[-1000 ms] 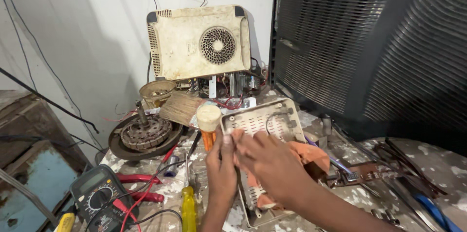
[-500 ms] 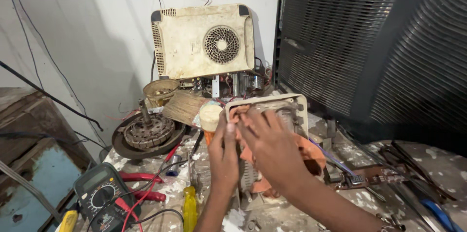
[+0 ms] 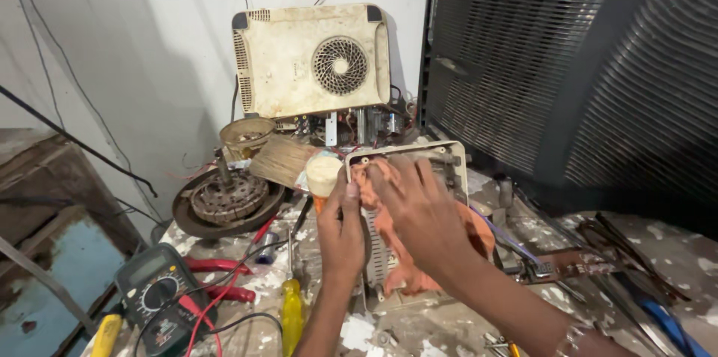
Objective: The person holds a white plastic electronics enclosure on a cluttered workbench and scrubs its interior, circuit board, and inner surfaces with a toothbrush, rotating the case to reach different sides. They then use an orange cloth to wipe the enclosure and its components clean.
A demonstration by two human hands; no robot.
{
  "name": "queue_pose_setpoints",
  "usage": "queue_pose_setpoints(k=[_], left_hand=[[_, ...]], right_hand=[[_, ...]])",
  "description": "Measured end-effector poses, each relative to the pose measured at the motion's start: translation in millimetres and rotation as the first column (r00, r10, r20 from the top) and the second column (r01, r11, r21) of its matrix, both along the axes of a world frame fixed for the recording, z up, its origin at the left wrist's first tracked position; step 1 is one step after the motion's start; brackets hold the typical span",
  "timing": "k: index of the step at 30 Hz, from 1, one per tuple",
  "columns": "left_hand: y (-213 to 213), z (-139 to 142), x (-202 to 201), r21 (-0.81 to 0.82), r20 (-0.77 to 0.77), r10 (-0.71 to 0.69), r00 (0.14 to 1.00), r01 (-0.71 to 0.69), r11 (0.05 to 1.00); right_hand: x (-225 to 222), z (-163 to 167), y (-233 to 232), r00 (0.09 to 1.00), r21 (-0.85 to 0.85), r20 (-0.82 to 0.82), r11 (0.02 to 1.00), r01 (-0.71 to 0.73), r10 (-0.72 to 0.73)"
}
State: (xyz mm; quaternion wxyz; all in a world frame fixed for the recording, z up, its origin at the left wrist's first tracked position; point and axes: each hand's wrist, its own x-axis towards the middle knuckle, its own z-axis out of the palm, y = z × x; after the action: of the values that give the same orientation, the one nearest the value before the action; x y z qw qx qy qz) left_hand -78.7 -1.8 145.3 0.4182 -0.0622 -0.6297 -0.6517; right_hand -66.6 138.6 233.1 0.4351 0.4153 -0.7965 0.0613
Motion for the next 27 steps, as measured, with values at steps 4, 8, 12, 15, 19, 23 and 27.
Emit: queue_pose_setpoints(k=[4,8,12,15,19,23,27], left_hand=[[-5.5,5.0,5.7,0.008,0.009,-0.015,1.000,0.015,1.000],[-14.4,1.8,3.2,0.130,0.115,-0.038,0.993,0.023,0.991],[-11.5,0.2,-5.0,0.139,0.092,-0.016,0.996,0.003,0.990],[-16.3,4.7,-5.5,0.134,0.032,0.065,0.997,-0.069,0.989],[-9.7,7.9,2.5,0.167,0.077,-0.051,0.996,0.037,0.985],[-6.6,8.7,8.5,0.114,0.382,-0.010,0.924,-0.037,0.993],[-8.8,8.5,8.8,-0.046,-0.034,0.064,0.997,-0.065,0.997]], right_hand=[[7.7,-2.9,-25.5,0.972,0.043,0.218,0.996,0.077,-0.084],[13.6,-11.4,-24.9,0.971,0.178,0.238,0.983,-0.054,0.010],[9.5,-18.6,-6.6,0.982,0.346,0.188,0.934,-0.092,0.027],[15.6,-29.5,4.9,0.971,0.547,0.077,0.805,-0.230,0.225],[13.4,-27.7,11.1,0.974,0.479,0.226,0.872,-0.098,-0.014],[-4.5,-10.7,-6.2,1.000,0.306,0.012,0.952,0.010,-0.015],[-8.3,-5.0,-20.4,0.999,0.172,-0.005,0.984,0.051,-0.051]])
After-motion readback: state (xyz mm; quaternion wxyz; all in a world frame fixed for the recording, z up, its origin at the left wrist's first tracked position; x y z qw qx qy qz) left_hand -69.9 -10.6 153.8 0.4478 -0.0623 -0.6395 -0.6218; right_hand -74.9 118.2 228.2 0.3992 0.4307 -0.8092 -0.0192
